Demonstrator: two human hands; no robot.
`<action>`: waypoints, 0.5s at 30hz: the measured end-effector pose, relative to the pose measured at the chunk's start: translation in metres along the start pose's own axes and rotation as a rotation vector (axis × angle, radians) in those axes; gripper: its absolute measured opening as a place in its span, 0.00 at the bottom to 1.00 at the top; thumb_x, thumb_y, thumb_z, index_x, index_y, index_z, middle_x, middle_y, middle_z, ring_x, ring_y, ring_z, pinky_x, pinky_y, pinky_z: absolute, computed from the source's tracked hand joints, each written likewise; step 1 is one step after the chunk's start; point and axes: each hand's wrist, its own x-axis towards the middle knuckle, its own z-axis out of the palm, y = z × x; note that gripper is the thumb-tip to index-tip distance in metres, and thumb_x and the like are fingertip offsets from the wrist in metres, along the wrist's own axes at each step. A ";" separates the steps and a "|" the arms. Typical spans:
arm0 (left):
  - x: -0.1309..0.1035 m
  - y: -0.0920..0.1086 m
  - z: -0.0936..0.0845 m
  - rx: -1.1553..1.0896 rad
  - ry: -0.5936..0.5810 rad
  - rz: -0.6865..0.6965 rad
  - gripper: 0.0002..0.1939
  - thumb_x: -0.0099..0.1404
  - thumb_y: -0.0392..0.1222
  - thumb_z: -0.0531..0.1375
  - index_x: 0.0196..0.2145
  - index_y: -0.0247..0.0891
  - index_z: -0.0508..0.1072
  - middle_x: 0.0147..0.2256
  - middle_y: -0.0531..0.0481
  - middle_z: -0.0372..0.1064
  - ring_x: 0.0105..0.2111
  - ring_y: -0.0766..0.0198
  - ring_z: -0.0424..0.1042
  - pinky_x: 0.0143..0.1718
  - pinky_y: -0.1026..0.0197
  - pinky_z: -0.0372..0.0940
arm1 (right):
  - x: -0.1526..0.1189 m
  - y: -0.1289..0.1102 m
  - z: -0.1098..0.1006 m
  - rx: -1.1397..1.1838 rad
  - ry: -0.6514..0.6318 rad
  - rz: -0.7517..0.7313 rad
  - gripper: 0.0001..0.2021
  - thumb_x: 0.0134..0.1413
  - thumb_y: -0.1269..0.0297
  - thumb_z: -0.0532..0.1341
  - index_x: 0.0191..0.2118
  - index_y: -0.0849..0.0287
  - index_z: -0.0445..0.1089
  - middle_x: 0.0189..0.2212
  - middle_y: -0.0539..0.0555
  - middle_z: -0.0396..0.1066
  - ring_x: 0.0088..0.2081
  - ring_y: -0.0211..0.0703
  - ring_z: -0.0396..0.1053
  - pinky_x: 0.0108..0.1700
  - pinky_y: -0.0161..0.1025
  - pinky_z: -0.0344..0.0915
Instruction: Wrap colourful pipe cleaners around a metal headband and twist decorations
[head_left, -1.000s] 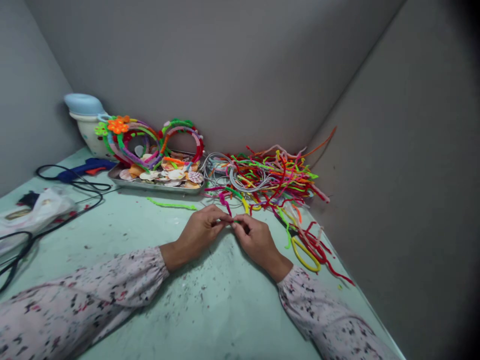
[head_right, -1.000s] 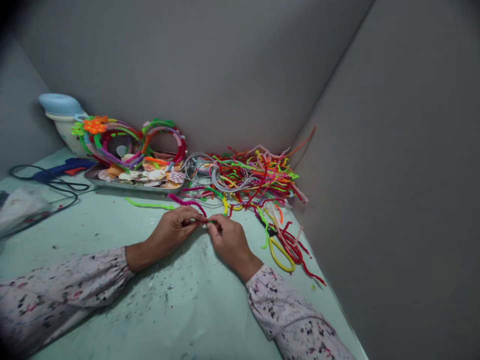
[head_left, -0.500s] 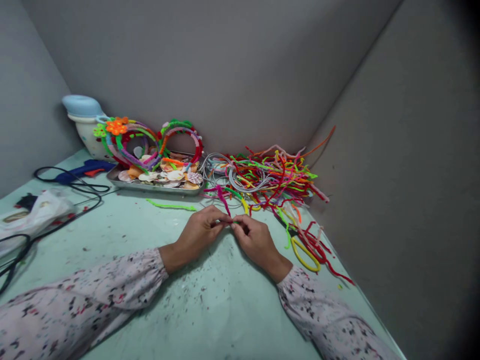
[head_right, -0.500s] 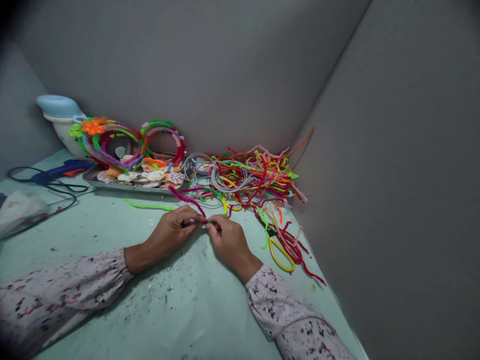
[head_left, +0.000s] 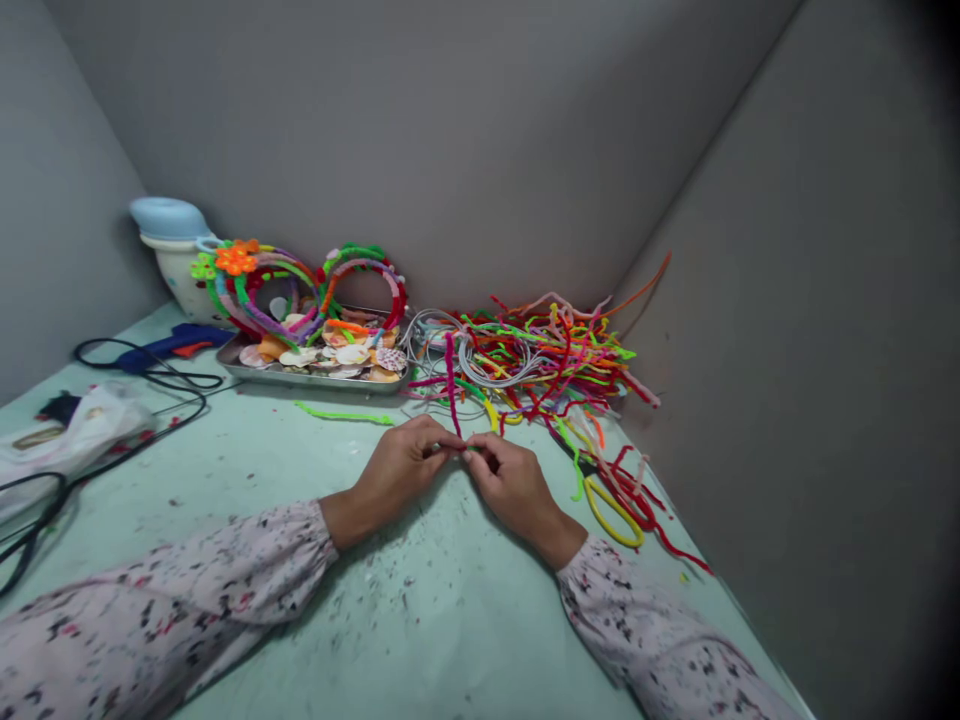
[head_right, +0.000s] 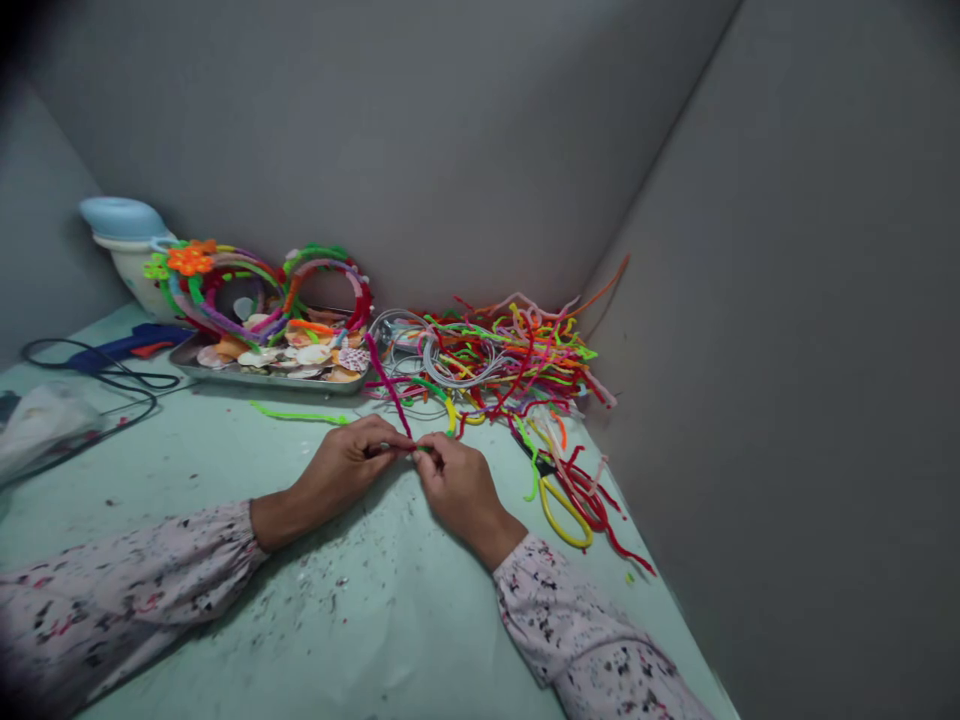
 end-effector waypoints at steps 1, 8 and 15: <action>0.000 0.000 0.000 0.002 0.002 0.002 0.12 0.60 0.28 0.60 0.37 0.40 0.80 0.32 0.51 0.73 0.33 0.67 0.71 0.36 0.65 0.65 | 0.000 0.000 0.000 0.001 -0.002 0.002 0.09 0.58 0.67 0.58 0.41 0.58 0.73 0.31 0.52 0.76 0.29 0.39 0.70 0.33 0.33 0.61; 0.000 0.000 0.000 0.001 0.001 0.005 0.12 0.60 0.28 0.61 0.37 0.41 0.80 0.32 0.51 0.73 0.33 0.67 0.71 0.36 0.65 0.65 | 0.001 0.000 0.000 0.010 -0.002 0.005 0.08 0.58 0.68 0.58 0.40 0.59 0.73 0.31 0.52 0.76 0.29 0.38 0.70 0.32 0.33 0.61; 0.000 -0.001 0.000 -0.009 -0.005 -0.007 0.10 0.61 0.30 0.61 0.37 0.42 0.80 0.32 0.51 0.73 0.32 0.67 0.71 0.35 0.64 0.65 | 0.001 -0.001 0.000 0.016 -0.009 0.005 0.08 0.58 0.68 0.57 0.40 0.59 0.73 0.30 0.51 0.75 0.29 0.38 0.70 0.32 0.33 0.61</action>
